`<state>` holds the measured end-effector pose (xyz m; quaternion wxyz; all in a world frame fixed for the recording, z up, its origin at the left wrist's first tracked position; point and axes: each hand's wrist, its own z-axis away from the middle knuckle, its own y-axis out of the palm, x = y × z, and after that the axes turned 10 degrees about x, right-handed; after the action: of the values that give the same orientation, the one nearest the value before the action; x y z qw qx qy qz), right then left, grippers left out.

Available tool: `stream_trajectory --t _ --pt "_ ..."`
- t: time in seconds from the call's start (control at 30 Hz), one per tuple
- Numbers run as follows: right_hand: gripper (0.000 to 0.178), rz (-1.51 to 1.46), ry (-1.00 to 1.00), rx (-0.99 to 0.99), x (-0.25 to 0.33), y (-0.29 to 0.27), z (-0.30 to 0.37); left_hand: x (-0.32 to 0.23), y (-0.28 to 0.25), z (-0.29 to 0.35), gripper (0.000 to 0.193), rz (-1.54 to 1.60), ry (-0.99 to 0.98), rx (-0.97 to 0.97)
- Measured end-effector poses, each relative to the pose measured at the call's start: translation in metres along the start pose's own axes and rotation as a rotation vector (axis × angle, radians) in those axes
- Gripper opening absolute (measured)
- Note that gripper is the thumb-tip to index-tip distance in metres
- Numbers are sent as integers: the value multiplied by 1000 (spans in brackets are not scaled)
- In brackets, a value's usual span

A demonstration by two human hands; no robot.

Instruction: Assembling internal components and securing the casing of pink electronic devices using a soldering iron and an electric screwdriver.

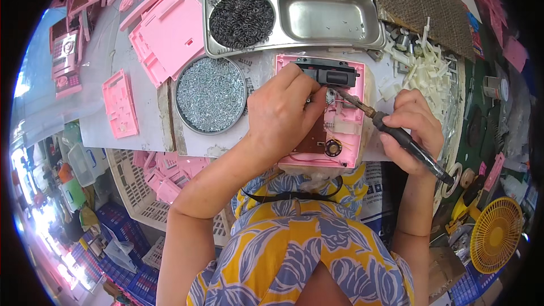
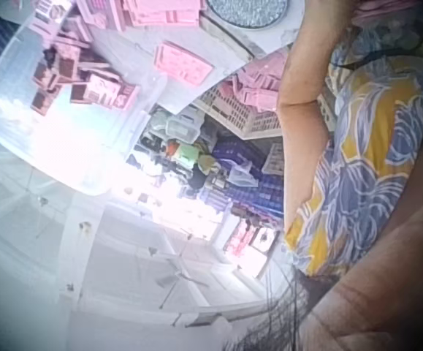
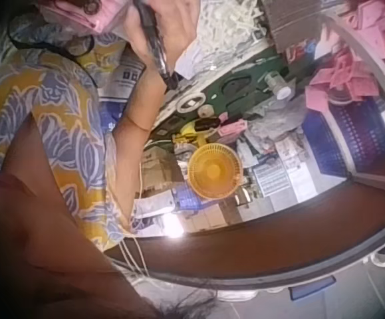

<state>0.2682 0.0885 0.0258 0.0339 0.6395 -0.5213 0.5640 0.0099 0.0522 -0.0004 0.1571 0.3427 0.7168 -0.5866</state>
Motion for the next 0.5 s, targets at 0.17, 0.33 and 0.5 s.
stream_trajectory --t 0.17,0.33,0.5 --pt "31 -4 30 -37 6 -8 16 1 1 1 11 3 5 -12" --pt "31 16 62 -89 12 -12 33 1 1 1 11 2 11 -14" --pt "31 32 75 -111 14 -16 43 1 3 1 13 10 14 -22"
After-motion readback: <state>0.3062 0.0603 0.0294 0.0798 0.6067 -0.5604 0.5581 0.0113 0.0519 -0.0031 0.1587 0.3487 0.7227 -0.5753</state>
